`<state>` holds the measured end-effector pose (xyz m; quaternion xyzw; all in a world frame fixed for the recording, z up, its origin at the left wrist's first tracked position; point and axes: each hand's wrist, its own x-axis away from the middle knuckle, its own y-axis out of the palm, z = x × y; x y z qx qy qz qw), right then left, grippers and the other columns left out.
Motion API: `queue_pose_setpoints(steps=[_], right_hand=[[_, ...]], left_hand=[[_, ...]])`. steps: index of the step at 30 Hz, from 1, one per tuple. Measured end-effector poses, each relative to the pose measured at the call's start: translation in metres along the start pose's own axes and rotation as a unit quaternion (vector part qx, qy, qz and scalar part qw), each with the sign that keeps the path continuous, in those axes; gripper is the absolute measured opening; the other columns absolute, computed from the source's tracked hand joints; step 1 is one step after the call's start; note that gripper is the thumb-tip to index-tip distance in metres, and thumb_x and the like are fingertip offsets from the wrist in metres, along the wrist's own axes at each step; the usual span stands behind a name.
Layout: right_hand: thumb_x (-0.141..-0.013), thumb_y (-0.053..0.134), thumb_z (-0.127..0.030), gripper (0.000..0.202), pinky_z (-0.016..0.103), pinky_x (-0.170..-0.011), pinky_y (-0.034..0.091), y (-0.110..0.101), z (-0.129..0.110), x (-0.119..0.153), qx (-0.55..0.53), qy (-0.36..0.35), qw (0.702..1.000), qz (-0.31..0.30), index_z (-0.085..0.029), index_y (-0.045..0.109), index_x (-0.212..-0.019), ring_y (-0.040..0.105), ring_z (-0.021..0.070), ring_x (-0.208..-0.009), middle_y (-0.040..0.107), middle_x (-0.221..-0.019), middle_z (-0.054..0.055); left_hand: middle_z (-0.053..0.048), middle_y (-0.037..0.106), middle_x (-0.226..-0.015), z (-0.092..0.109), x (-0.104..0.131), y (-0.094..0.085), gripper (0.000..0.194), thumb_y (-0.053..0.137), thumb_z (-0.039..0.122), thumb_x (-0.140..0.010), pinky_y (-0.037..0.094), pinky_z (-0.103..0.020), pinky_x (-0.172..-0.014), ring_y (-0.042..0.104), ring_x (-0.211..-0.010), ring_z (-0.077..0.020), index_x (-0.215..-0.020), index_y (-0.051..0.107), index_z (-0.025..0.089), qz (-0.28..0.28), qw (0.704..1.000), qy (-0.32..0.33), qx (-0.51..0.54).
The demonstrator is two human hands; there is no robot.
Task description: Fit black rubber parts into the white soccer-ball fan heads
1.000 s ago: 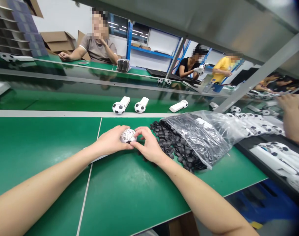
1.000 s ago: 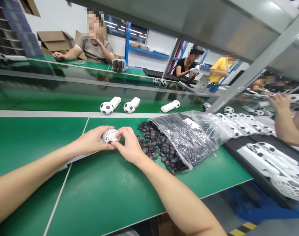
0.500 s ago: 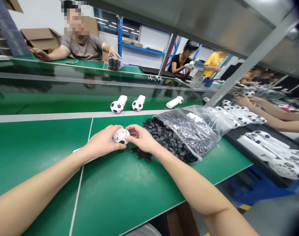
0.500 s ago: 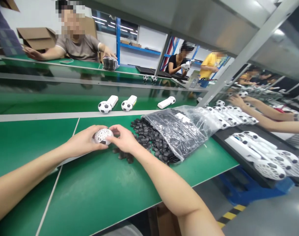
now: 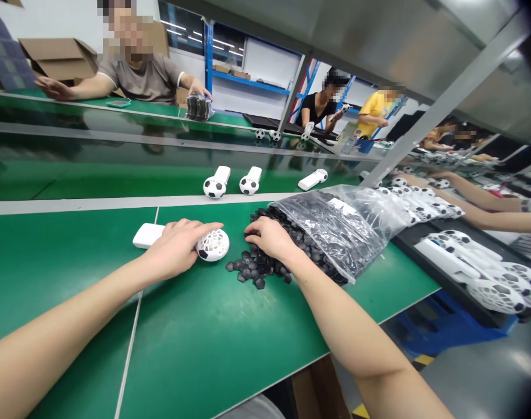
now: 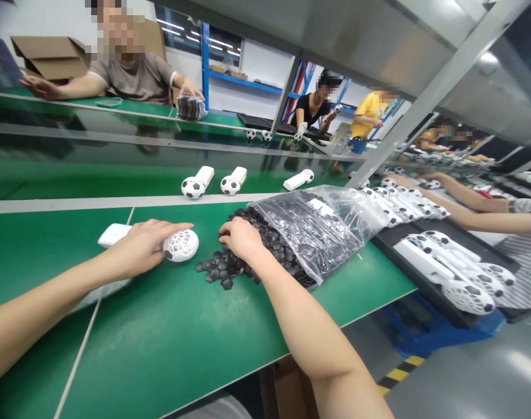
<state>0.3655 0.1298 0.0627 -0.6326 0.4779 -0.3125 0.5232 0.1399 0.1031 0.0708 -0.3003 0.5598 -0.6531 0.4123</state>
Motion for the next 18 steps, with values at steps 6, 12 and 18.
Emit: queue_pose_setpoints(steps=[6, 12, 18], right_hand=[[-0.082, 0.047, -0.008, 0.019, 0.035, -0.081, 0.042, 0.007, -0.012, 0.0, 0.055, -0.035, 0.998, 0.0, -0.009, 0.066, -0.082, 0.056, 0.0256, -0.09, 0.062, -0.086, 0.016], [-0.085, 0.045, -0.008, 0.018, 0.029, -0.079, 0.045, 0.003, -0.009, 0.001, -0.007, -0.025, 0.999, 0.031, -0.011, 0.059, -0.096, 0.059, 0.0187, -0.087, 0.063, -0.093, 0.011], [-0.08, 0.059, -0.017, 0.003, 0.025, -0.074, 0.046, 0.004, -0.031, 0.017, -0.36, -0.134, 0.923, 0.041, -0.017, 0.061, -0.081, 0.057, 0.0131, -0.084, 0.061, -0.088, 0.002]], left_hand=[[-0.006, 0.058, -0.107, 0.0, 0.0, 0.001, 0.067, 0.035, 0.005, -0.068, 0.033, -0.042, -0.09, 0.047, -0.102, -0.0262, -0.131, 0.041, 0.029, 0.018, 1.0, 0.001, -0.02], [-0.007, 0.052, -0.121, -0.01, 0.001, 0.004, 0.067, 0.041, 0.008, -0.068, 0.024, -0.046, -0.099, 0.038, -0.119, -0.0261, -0.132, 0.038, 0.028, 0.006, 1.0, 0.021, 0.012], [-0.011, 0.046, -0.13, -0.007, 0.0, 0.002, 0.088, 0.06, 0.062, -0.061, 0.02, -0.049, -0.102, 0.031, -0.123, -0.034, -0.135, 0.034, 0.021, -0.022, 0.997, 0.024, 0.072]])
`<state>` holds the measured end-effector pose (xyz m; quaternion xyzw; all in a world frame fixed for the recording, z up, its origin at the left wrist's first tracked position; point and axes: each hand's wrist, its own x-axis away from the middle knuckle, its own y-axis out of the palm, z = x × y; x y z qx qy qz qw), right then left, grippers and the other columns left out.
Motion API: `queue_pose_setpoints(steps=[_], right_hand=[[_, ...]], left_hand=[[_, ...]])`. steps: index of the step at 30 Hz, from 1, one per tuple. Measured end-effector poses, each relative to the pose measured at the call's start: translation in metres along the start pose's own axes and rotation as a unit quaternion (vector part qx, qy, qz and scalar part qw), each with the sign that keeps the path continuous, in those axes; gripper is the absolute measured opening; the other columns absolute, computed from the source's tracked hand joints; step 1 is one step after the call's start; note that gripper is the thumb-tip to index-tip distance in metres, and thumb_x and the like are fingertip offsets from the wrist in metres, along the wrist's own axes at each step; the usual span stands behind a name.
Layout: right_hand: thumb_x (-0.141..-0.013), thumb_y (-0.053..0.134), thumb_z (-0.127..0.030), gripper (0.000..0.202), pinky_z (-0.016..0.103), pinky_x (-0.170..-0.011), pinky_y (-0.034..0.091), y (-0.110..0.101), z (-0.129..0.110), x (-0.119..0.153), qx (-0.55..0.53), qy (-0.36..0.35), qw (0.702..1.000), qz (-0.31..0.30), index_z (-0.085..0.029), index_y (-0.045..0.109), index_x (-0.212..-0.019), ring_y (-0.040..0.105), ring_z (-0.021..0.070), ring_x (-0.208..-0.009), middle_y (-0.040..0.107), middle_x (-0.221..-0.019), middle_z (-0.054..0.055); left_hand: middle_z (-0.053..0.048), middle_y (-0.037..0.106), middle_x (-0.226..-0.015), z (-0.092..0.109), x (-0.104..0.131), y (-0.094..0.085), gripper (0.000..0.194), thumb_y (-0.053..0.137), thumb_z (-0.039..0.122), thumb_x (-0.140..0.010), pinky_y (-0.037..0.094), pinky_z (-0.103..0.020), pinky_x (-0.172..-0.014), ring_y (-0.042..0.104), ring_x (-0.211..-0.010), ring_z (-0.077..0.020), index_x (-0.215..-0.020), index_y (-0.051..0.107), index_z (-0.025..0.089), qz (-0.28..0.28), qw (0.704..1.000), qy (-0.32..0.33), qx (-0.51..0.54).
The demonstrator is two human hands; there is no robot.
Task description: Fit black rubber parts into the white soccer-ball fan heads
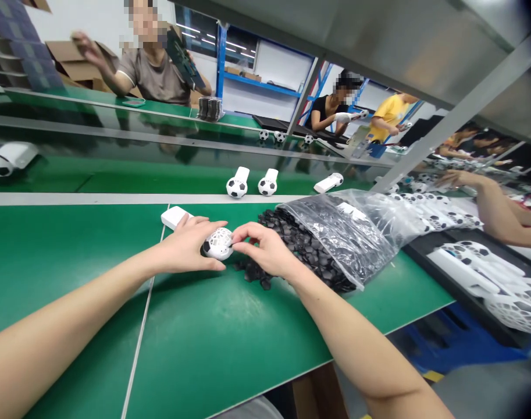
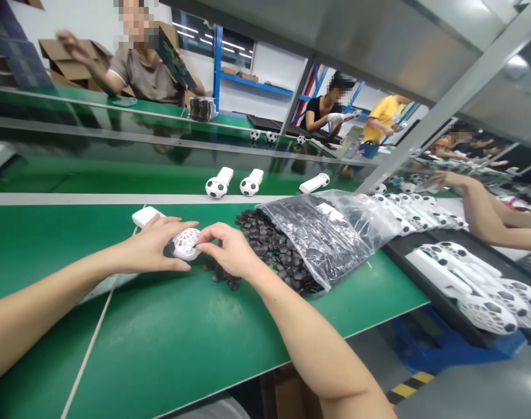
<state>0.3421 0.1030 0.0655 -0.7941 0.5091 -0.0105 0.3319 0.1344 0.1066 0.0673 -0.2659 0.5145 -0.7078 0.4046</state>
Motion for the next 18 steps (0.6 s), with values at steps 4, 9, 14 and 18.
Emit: queue_pose_setpoints(steps=[4, 9, 14, 18], right_hand=[[-0.075, 0.064, -0.014, 0.003, 0.029, -0.09, 0.04, 0.015, -0.005, 0.001, -0.012, -0.029, 0.999, 0.023, -0.017, 0.064, -0.076, 0.053, 0.0141, -0.097, 0.053, -0.095, 0.003], [-0.073, 0.065, -0.016, 0.008, 0.033, -0.092, 0.04, 0.02, -0.002, -0.001, -0.018, -0.013, 0.999, 0.032, -0.017, 0.058, -0.075, 0.048, 0.0174, -0.107, 0.051, -0.104, 0.005], [-0.074, 0.063, -0.023, 0.032, 0.035, -0.084, 0.048, 0.021, 0.005, -0.002, -0.13, 0.074, 0.989, -0.009, -0.02, 0.047, -0.101, 0.055, 0.0188, -0.103, 0.051, -0.116, 0.008], [-0.075, 0.062, -0.026, 0.042, 0.034, -0.085, 0.049, 0.023, 0.01, -0.002, -0.169, 0.091, 0.981, -0.036, -0.02, 0.043, -0.113, 0.056, 0.0189, -0.104, 0.051, -0.12, 0.009]], left_hand=[[-0.013, 0.048, -0.127, 0.005, -0.002, 0.001, 0.09, 0.053, 0.074, -0.06, 0.02, -0.05, -0.101, 0.031, -0.122, -0.0347, -0.13, 0.041, 0.019, 0.015, 1.0, -0.022, 0.016], [-0.011, 0.056, -0.115, 0.011, -0.002, 0.0, 0.071, 0.052, 0.07, -0.065, 0.026, -0.048, -0.097, 0.038, -0.117, -0.033, -0.118, 0.052, 0.023, 0.043, 0.998, -0.032, 0.026], [-0.01, 0.058, -0.11, 0.013, -0.001, -0.001, 0.066, 0.054, 0.067, -0.064, 0.031, -0.047, -0.092, 0.045, -0.107, -0.0325, -0.112, 0.057, 0.022, 0.061, 0.997, -0.047, 0.025], [-0.008, 0.061, -0.107, 0.013, -0.002, 0.0, 0.061, 0.056, 0.063, -0.065, 0.033, -0.045, -0.09, 0.047, -0.102, -0.0302, -0.109, 0.059, 0.022, 0.071, 0.996, -0.036, 0.027]])
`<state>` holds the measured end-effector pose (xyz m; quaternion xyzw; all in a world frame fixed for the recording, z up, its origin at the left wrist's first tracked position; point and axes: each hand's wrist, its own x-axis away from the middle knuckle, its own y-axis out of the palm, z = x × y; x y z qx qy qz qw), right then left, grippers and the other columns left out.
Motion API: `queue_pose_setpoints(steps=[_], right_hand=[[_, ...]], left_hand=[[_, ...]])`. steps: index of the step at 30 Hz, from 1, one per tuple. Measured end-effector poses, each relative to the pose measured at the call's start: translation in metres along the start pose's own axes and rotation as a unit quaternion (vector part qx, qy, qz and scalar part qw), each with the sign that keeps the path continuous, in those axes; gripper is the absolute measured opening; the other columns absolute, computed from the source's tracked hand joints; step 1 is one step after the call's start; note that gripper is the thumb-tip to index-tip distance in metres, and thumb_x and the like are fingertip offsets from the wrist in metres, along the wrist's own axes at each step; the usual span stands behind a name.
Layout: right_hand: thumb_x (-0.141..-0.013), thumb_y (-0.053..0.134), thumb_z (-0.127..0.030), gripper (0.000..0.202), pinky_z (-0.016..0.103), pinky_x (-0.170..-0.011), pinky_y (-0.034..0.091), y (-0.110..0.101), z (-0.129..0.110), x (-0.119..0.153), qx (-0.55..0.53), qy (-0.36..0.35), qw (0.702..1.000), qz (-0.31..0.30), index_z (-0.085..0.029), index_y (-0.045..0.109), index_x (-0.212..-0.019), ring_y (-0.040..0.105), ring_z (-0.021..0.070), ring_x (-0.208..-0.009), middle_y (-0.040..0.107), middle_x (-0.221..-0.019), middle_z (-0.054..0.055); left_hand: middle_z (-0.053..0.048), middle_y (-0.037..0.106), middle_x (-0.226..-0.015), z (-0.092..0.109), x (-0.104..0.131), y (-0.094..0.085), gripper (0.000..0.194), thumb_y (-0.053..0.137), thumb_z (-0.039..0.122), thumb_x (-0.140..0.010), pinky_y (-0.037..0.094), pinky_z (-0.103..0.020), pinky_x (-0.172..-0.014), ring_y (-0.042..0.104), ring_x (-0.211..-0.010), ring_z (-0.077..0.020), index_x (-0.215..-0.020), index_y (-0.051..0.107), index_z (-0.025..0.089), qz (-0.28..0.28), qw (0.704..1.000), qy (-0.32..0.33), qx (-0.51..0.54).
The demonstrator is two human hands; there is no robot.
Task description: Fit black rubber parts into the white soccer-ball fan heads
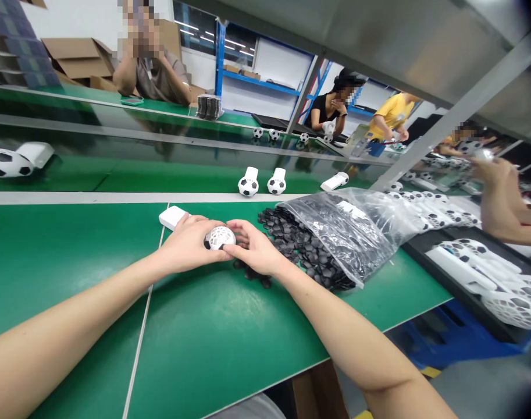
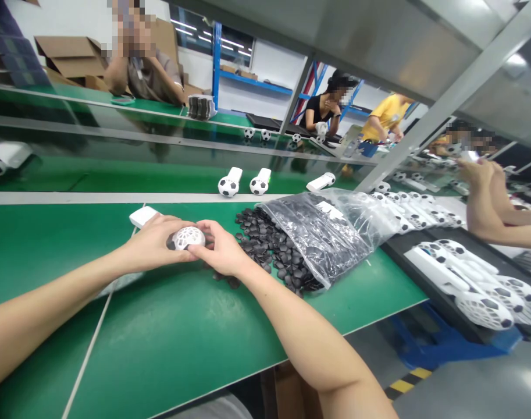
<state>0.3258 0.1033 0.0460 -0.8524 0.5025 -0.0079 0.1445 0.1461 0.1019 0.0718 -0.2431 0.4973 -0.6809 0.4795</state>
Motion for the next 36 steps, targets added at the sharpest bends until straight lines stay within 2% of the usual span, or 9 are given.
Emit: queue_pose_setpoints(steps=[5, 8, 10, 14, 19, 23, 28, 33, 36], right_hand=[[-0.073, 0.066, -0.027, 0.048, 0.032, -0.083, 0.049, -0.001, -0.001, -0.002, 0.031, 0.003, 0.999, 0.013, -0.02, 0.044, -0.115, 0.053, 0.0201, -0.109, 0.051, -0.123, 0.01], [-0.079, 0.059, -0.028, 0.027, 0.029, -0.082, 0.048, -0.015, -0.006, -0.005, 0.12, -0.004, 0.993, 0.014, -0.018, 0.054, -0.105, 0.059, 0.0163, -0.097, 0.061, -0.108, 0.006], [-0.083, 0.055, -0.027, 0.015, 0.029, -0.081, 0.046, -0.031, -0.011, -0.004, 0.284, 0.025, 0.956, 0.062, -0.017, 0.06, -0.093, 0.06, 0.0154, -0.087, 0.064, -0.096, 0.005], [-0.078, 0.061, -0.028, 0.013, 0.027, -0.072, 0.045, -0.056, -0.013, -0.001, 0.536, 0.124, 0.83, 0.093, -0.019, 0.065, -0.087, 0.059, 0.0181, -0.083, 0.063, -0.092, 0.007], [-0.078, 0.059, -0.021, 0.011, 0.031, -0.071, 0.045, -0.049, -0.01, -0.002, 0.585, 0.12, 0.8, 0.059, -0.016, 0.067, -0.085, 0.06, 0.0245, -0.086, 0.065, -0.089, 0.011], [-0.08, 0.047, -0.007, 0.019, 0.035, -0.073, 0.045, -0.042, -0.008, -0.004, 0.608, 0.098, 0.786, 0.054, -0.009, 0.066, -0.086, 0.059, 0.0274, -0.085, 0.064, -0.088, 0.019], [-0.08, 0.041, -0.002, 0.034, 0.034, -0.075, 0.046, -0.05, -0.006, -0.003, 0.585, 0.058, 0.806, 0.07, -0.014, 0.062, -0.104, 0.058, 0.0242, -0.089, 0.061, -0.09, 0.014], [-0.081, 0.041, -0.008, 0.026, 0.027, -0.067, 0.051, -0.042, -0.009, 0.0, 0.259, 0.013, 0.964, 0.052, -0.019, 0.064, -0.087, 0.058, 0.0113, -0.068, 0.059, -0.08, 0.002], [-0.078, 0.047, -0.01, 0.019, 0.025, -0.06, 0.053, -0.033, -0.011, 0.001, 0.102, 0.08, 0.991, 0.014, -0.016, 0.062, -0.086, 0.059, 0.0103, -0.064, 0.061, -0.078, 0.002]], left_hand=[[-0.01, 0.061, -0.102, -0.003, -0.002, 0.001, 0.065, 0.06, 0.063, -0.061, 0.039, -0.04, -0.085, 0.05, -0.099, -0.0291, -0.108, 0.06, 0.019, 0.002, 1.0, -0.008, 0.024], [-0.011, 0.057, -0.112, -0.006, -0.002, -0.003, 0.069, 0.061, 0.061, -0.061, 0.037, -0.041, -0.092, 0.046, -0.109, -0.0304, -0.114, 0.056, 0.018, -0.03, 0.999, -0.002, 0.043], [-0.012, 0.05, -0.124, -0.006, -0.001, -0.009, 0.071, 0.061, 0.06, -0.062, 0.032, -0.044, -0.098, 0.038, -0.12, -0.0321, -0.119, 0.052, 0.019, -0.068, 0.996, 0.01, 0.049], [-0.011, 0.035, -0.14, -0.001, 0.003, -0.011, 0.074, 0.06, 0.055, -0.064, 0.02, -0.052, -0.104, 0.012, -0.134, -0.035, -0.129, 0.042, 0.023, -0.135, 0.989, -0.01, 0.051], [-0.013, 0.037, -0.138, 0.008, 0.006, 0.003, 0.072, 0.055, 0.057, -0.067, 0.019, -0.049, -0.107, 0.003, -0.136, -0.0317, -0.124, 0.044, 0.017, -0.072, 0.991, -0.046, 0.106], [-0.012, 0.026, -0.144, 0.005, 0.006, 0.001, 0.062, 0.057, 0.042, -0.069, 0.022, -0.045, -0.107, 0.014, -0.135, -0.0289, -0.125, 0.042, 0.02, -0.104, 0.986, 0.0, 0.129], [-0.01, 0.015, -0.148, -0.003, 0.006, -0.009, 0.059, 0.055, 0.034, -0.071, 0.022, -0.043, -0.106, 0.015, -0.135, -0.0261, -0.127, 0.039, 0.025, -0.141, 0.98, 0.029, 0.135], [-0.009, 0.012, -0.149, -0.007, 0.005, -0.01, 0.06, 0.056, 0.035, -0.071, 0.023, -0.042, -0.106, 0.017, -0.135, -0.0271, -0.128, 0.039, 0.025, -0.158, 0.978, 0.032, 0.132], [-0.009, 0.015, -0.148, -0.007, 0.005, -0.01, 0.06, 0.057, 0.034, -0.071, 0.022, -0.041, -0.107, 0.018, -0.134, -0.0266, -0.128, 0.039, 0.025, -0.154, 0.978, 0.037, 0.137]])
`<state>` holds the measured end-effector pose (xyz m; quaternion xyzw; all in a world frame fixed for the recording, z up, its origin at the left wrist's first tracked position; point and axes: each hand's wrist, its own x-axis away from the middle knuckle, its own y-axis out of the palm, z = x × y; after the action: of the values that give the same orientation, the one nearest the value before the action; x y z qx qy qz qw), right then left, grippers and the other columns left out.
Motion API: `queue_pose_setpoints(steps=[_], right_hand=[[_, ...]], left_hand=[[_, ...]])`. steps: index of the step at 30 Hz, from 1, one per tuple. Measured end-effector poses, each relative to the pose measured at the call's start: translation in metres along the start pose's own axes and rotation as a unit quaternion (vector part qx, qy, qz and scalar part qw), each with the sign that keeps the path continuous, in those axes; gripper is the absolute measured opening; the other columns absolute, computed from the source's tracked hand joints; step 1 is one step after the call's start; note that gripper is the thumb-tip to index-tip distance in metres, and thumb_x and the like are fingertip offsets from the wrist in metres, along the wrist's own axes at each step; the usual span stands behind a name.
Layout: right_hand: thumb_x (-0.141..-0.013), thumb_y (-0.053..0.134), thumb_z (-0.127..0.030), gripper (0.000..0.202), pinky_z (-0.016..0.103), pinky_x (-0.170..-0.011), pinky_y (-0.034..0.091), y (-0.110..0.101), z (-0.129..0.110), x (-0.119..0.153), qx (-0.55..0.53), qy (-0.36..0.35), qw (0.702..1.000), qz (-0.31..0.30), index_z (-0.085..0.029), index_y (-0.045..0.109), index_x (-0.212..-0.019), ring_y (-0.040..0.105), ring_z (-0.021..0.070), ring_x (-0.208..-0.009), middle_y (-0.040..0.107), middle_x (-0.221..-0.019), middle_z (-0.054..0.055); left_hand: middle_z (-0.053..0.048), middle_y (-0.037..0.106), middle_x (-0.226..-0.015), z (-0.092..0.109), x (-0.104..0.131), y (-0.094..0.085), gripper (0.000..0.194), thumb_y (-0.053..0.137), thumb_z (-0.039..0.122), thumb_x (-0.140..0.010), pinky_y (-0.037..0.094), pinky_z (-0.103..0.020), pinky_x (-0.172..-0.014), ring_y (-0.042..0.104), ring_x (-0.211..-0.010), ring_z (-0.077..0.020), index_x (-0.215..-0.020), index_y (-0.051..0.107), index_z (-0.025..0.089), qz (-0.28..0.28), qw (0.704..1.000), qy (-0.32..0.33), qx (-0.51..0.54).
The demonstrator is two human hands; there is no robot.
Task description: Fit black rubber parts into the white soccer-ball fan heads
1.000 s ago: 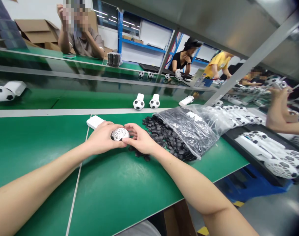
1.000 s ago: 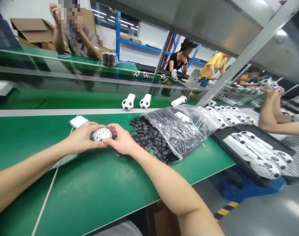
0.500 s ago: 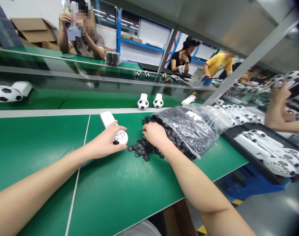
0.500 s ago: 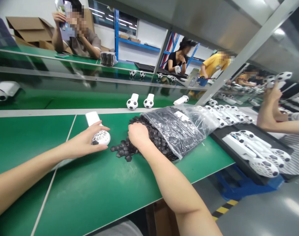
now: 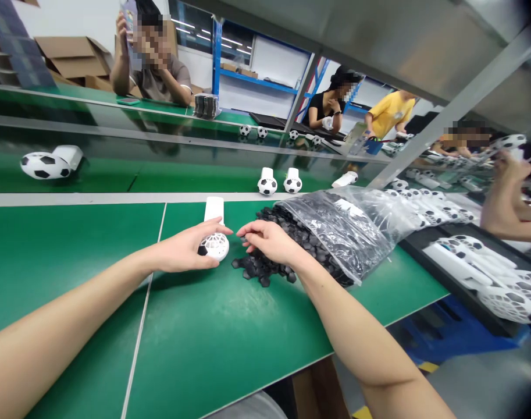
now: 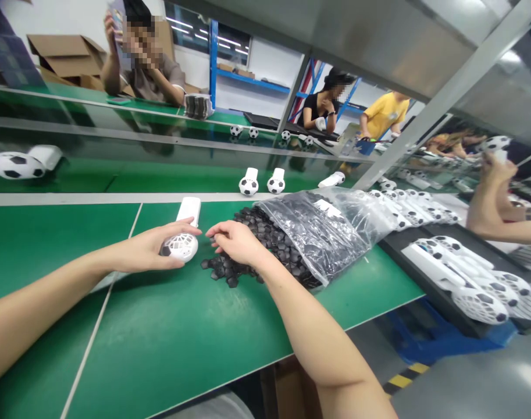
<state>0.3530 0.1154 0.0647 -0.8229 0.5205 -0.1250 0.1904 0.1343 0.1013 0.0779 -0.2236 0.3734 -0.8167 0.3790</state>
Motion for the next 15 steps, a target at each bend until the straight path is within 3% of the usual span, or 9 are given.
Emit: queue_pose_setpoints(steps=[4, 10, 13, 15], right_hand=[[-0.071, 0.06, -0.014, 0.017, 0.025, -0.063, 0.055, 0.0043, -0.0019, 0.0014, -0.078, -0.025, 0.996, -0.037, -0.017, 0.063, -0.088, 0.06, 0.0103, -0.066, 0.064, -0.082, 0.001], [-0.075, 0.056, -0.017, 0.012, 0.021, -0.054, 0.051, 0.0061, -0.0038, 0.0034, -0.09, -0.03, 0.995, -0.018, -0.017, 0.064, -0.084, 0.06, 0.0103, -0.062, 0.064, -0.071, 0.0], [-0.074, 0.06, -0.017, 0.017, 0.025, -0.06, 0.053, 0.0084, -0.0038, 0.0039, -0.084, -0.031, 0.996, -0.016, -0.017, 0.064, -0.09, 0.06, 0.0121, -0.069, 0.064, -0.083, 0.003], [-0.074, 0.061, -0.018, 0.017, 0.027, -0.063, 0.053, 0.009, -0.0038, 0.0043, -0.037, -0.07, 0.997, 0.009, -0.019, 0.064, -0.091, 0.06, 0.0133, -0.073, 0.063, -0.089, 0.003]], left_hand=[[-0.008, 0.023, -0.146, 0.0007, -0.0006, -0.0004, 0.057, 0.056, 0.032, -0.071, 0.023, -0.039, -0.107, 0.023, -0.133, -0.0261, -0.126, 0.041, 0.024, 0.006, 1.0, 0.023, 0.001], [-0.009, 0.021, -0.146, 0.001, -0.0008, 0.0008, 0.058, 0.056, 0.032, -0.07, 0.025, -0.041, -0.106, 0.022, -0.133, -0.0271, -0.126, 0.041, 0.023, 0.008, 1.0, 0.012, -0.003], [-0.009, 0.022, -0.146, 0.0012, -0.0007, 0.0009, 0.058, 0.055, 0.032, -0.071, 0.028, -0.041, -0.104, 0.023, -0.133, -0.0272, -0.126, 0.041, 0.024, 0.01, 1.0, 0.019, -0.002], [-0.01, 0.022, -0.146, 0.0017, -0.0009, 0.0013, 0.058, 0.055, 0.032, -0.071, 0.028, -0.041, -0.104, 0.023, -0.133, -0.027, -0.126, 0.041, 0.023, 0.013, 1.0, 0.018, -0.003]])
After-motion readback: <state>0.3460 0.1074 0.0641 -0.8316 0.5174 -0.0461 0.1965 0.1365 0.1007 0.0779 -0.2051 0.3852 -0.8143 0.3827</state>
